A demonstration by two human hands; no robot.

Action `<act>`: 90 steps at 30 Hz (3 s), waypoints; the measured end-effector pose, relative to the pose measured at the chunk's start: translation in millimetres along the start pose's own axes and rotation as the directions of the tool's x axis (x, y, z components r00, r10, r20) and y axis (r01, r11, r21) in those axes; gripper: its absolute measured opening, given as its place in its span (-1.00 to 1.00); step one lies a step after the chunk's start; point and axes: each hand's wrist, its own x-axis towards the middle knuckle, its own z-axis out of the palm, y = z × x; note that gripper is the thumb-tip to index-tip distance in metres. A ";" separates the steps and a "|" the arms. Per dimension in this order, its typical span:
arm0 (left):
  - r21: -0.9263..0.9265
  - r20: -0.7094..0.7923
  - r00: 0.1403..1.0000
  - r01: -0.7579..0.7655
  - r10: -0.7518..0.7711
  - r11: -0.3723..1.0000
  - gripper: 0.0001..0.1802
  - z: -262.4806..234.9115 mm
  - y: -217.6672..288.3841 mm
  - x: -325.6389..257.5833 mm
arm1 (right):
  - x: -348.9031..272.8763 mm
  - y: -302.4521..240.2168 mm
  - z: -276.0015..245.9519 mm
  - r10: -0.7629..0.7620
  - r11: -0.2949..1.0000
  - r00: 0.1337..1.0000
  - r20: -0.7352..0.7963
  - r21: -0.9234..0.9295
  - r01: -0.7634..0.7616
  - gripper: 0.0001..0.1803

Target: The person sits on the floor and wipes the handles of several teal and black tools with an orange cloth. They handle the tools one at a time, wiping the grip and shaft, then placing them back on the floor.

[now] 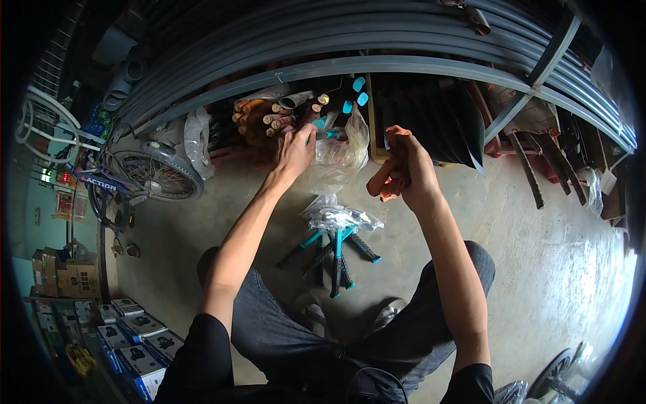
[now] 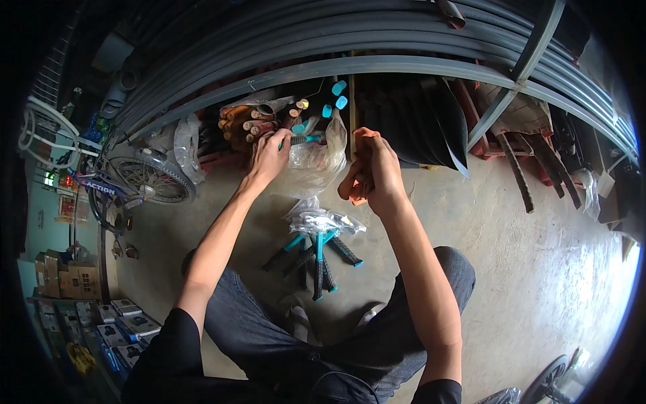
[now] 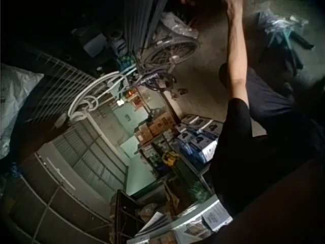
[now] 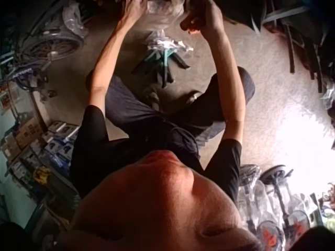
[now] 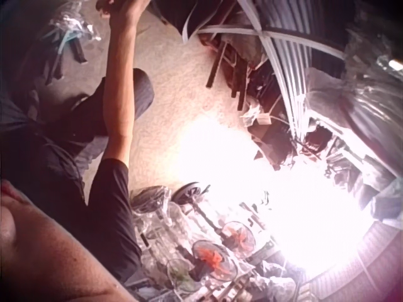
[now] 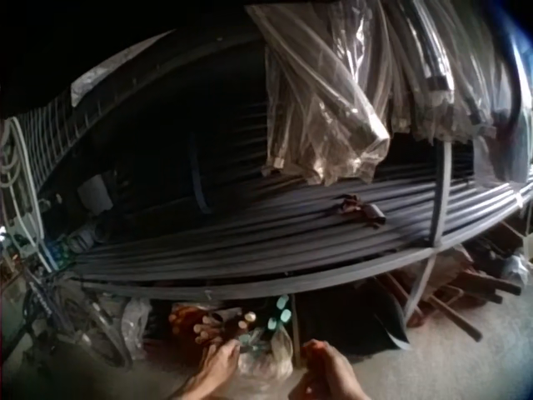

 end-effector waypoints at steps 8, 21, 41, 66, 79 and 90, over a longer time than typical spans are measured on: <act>-0.153 -0.106 0.991 0.068 -0.085 0.986 -0.82 -46.9 22.7 -14.4 | 4.0 -2.0 3.9 0.044 0.996 0.997 0.061 -0.082 -0.039 -0.77; -0.754 0.162 0.606 0.585 -0.779 0.299 -0.71 -138.2 68.4 -106.9 | 13.9 15.3 3.0 0.014 0.998 0.960 0.279 -0.057 0.002 -0.73; -0.522 0.853 0.522 0.848 0.017 0.092 -0.59 -88.2 47.2 -143.4 | 16.0 6.0 -9.8 0.061 0.842 0.972 0.227 -0.535 0.072 -0.68; -0.541 0.725 0.687 0.604 -0.039 0.586 -0.56 -49.5 89.6 -159.9 | 8.9 0.9 -21.2 -0.140 0.302 0.875 0.464 -0.821 0.484 -0.72; -0.566 0.616 0.781 0.532 -0.106 0.630 -0.61 -48.1 93.9 -155.7 | -31.1 -18.2 8.0 -0.296 0.843 0.905 0.304 -0.361 0.398 -0.74; -0.523 0.641 0.760 0.534 -0.107 0.664 -0.58 -68.6 102.1 -146.1 | -3.9 -8.4 -19.4 -0.195 0.611 0.933 0.304 -0.706 0.358 -0.58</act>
